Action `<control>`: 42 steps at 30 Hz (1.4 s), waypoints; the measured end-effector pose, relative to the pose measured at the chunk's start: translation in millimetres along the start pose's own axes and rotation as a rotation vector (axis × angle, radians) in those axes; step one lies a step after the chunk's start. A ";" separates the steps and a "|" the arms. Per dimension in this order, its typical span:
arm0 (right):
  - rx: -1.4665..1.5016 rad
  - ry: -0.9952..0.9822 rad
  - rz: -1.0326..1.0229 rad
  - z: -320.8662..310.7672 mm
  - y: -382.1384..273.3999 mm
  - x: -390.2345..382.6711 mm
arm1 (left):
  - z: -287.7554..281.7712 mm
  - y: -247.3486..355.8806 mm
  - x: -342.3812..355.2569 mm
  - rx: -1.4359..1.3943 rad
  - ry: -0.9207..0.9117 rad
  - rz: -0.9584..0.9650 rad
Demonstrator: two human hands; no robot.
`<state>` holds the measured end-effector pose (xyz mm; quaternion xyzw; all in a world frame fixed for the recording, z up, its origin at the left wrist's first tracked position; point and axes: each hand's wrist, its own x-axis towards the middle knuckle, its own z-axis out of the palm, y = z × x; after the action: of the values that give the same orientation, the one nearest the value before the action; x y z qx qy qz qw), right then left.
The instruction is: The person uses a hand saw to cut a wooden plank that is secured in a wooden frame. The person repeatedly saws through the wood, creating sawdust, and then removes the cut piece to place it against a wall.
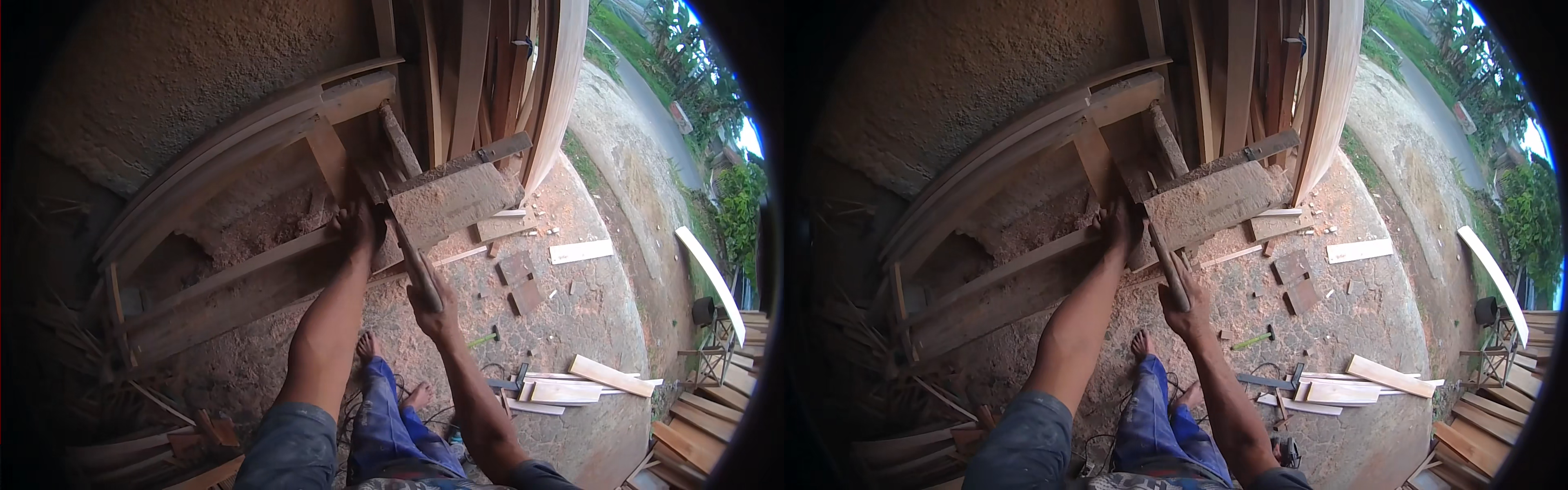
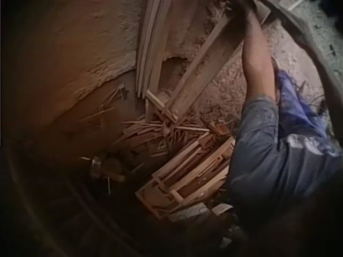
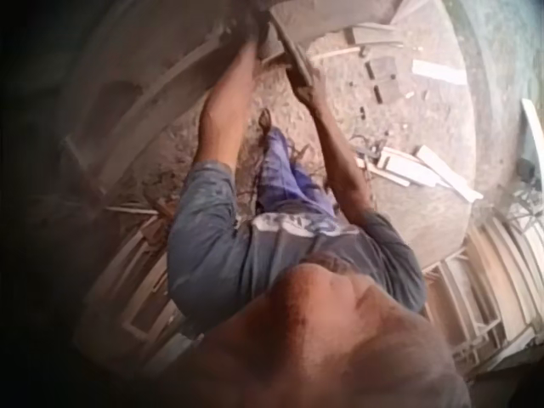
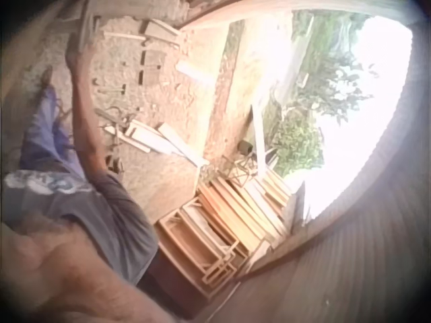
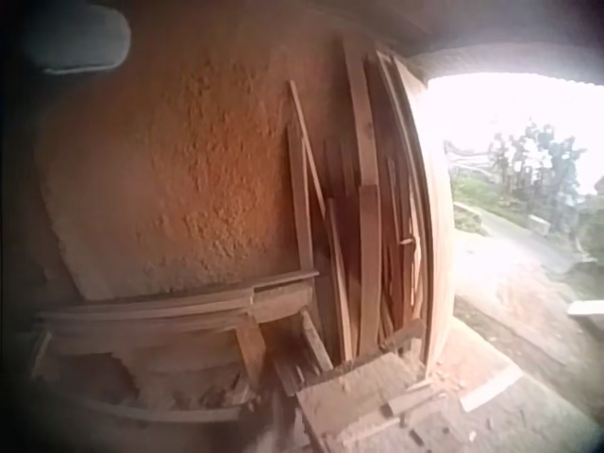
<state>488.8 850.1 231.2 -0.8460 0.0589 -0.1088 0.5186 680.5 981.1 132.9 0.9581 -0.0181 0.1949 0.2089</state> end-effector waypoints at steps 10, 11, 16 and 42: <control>-0.133 -0.004 -0.028 -45.9 -7.0 -102.5 | -7.5 4.4 6.9 0.056 -0.176 -0.043; -0.049 0.010 -0.074 -27.8 5.0 -60.7 | -0.6 1.2 10.7 0.059 -0.192 -0.032; -0.032 -0.032 0.001 -9.1 1.3 -15.6 | 7.3 -7.4 3.0 0.051 -0.149 -0.017; 0.054 0.148 0.118 -61.3 -25.5 -109.1 | -32.5 -7.2 23.5 -0.261 -0.267 -0.072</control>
<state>367.6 831.9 267.4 -0.8166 0.1439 -0.1417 0.5408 691.2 1002.0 166.3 0.9403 -0.0368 0.0546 0.3339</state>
